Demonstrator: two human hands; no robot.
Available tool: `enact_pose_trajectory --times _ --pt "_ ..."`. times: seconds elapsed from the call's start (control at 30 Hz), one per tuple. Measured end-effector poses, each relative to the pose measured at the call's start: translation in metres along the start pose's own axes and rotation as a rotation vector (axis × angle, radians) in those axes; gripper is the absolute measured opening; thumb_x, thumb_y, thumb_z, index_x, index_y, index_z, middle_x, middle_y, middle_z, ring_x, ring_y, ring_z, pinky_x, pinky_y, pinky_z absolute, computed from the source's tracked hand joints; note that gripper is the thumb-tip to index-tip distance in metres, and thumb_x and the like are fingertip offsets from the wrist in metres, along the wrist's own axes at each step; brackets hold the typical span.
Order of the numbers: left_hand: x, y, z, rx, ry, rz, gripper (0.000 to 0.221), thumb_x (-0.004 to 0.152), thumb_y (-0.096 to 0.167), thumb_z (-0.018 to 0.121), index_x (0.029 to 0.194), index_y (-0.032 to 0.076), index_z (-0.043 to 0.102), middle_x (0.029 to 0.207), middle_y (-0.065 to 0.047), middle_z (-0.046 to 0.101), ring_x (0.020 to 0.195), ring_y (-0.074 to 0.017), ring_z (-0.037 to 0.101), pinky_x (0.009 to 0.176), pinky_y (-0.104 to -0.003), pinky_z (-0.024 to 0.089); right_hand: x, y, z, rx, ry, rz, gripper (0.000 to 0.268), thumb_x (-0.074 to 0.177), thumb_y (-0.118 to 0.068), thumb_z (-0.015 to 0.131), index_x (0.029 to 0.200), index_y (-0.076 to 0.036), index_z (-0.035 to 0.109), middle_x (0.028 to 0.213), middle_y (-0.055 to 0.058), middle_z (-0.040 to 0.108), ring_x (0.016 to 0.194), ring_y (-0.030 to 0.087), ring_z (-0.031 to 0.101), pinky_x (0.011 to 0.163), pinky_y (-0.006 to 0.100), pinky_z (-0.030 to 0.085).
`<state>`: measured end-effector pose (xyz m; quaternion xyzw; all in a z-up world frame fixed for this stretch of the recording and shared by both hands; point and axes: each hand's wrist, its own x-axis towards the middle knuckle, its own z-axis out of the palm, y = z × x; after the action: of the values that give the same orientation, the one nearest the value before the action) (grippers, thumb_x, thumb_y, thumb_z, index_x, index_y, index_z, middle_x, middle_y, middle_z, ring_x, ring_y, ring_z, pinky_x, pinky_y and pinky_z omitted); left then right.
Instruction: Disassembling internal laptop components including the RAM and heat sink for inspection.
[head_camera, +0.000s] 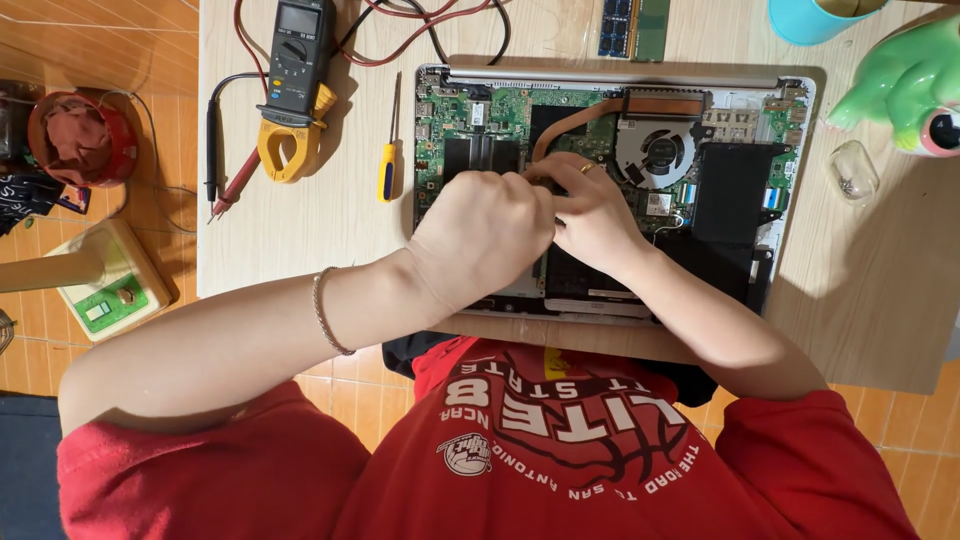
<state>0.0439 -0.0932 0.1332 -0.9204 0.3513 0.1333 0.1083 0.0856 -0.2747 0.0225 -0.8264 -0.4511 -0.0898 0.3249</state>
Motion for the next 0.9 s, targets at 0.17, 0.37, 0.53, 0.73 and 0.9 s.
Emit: enact_pose_trajectory --times 0.17,0.37,0.53,0.73,0.9 --pt "-0.009 0.003 -0.004 0.128 0.542 -0.013 0.04 0.081 0.014 0.064 0.12 0.017 0.067 0.097 -0.011 0.064 0.074 -0.0163 0.066 0.053 -0.025 0.052 -0.005 0.006 0.008 0.065 -0.009 0.04 0.018 0.081 -0.005 0.082 0.095 -0.007 0.07 0.113 0.008 0.066 0.115 0.029 0.066 0.093 0.041 0.058" --pt "-0.007 -0.002 0.005 0.037 0.348 -0.046 0.011 0.082 0.014 0.065 0.088 0.006 0.068 0.072 -0.005 0.064 0.058 -0.0148 0.066 0.049 -0.028 0.052 -0.006 0.005 0.005 0.022 -0.027 0.037 0.018 0.08 -0.011 0.084 0.093 -0.008 0.072 0.115 0.006 0.068 0.116 0.028 0.066 0.098 0.044 0.056" --pt "-0.01 -0.006 0.013 -0.012 0.409 -0.104 0.007 0.079 0.016 0.066 0.078 0.01 0.063 0.063 -0.001 0.061 0.054 -0.0147 0.065 0.047 -0.029 0.051 -0.005 0.003 0.005 0.022 -0.036 0.031 0.016 0.08 -0.017 0.087 0.084 -0.011 0.073 0.113 0.004 0.067 0.116 0.026 0.065 0.099 0.042 0.055" --pt "-0.024 -0.016 -0.002 -0.043 0.347 -0.134 0.01 0.078 0.019 0.067 0.079 0.01 0.063 0.063 -0.002 0.063 0.052 -0.0164 0.067 0.046 -0.031 0.052 -0.009 0.004 0.01 -0.051 -0.033 0.037 0.018 0.073 -0.019 0.088 0.088 -0.013 0.08 0.114 0.002 0.069 0.117 0.025 0.064 0.099 0.041 0.052" --pt "-0.064 -0.055 -0.032 -0.18 0.459 -0.13 0.034 0.104 0.036 0.066 0.081 0.011 0.065 0.062 -0.001 0.064 0.052 -0.0173 0.064 0.045 -0.033 0.047 -0.017 0.013 0.022 -0.003 0.022 -0.001 0.012 0.081 -0.021 0.087 0.091 -0.017 0.082 0.117 0.001 0.069 0.119 0.025 0.061 0.104 0.041 0.051"
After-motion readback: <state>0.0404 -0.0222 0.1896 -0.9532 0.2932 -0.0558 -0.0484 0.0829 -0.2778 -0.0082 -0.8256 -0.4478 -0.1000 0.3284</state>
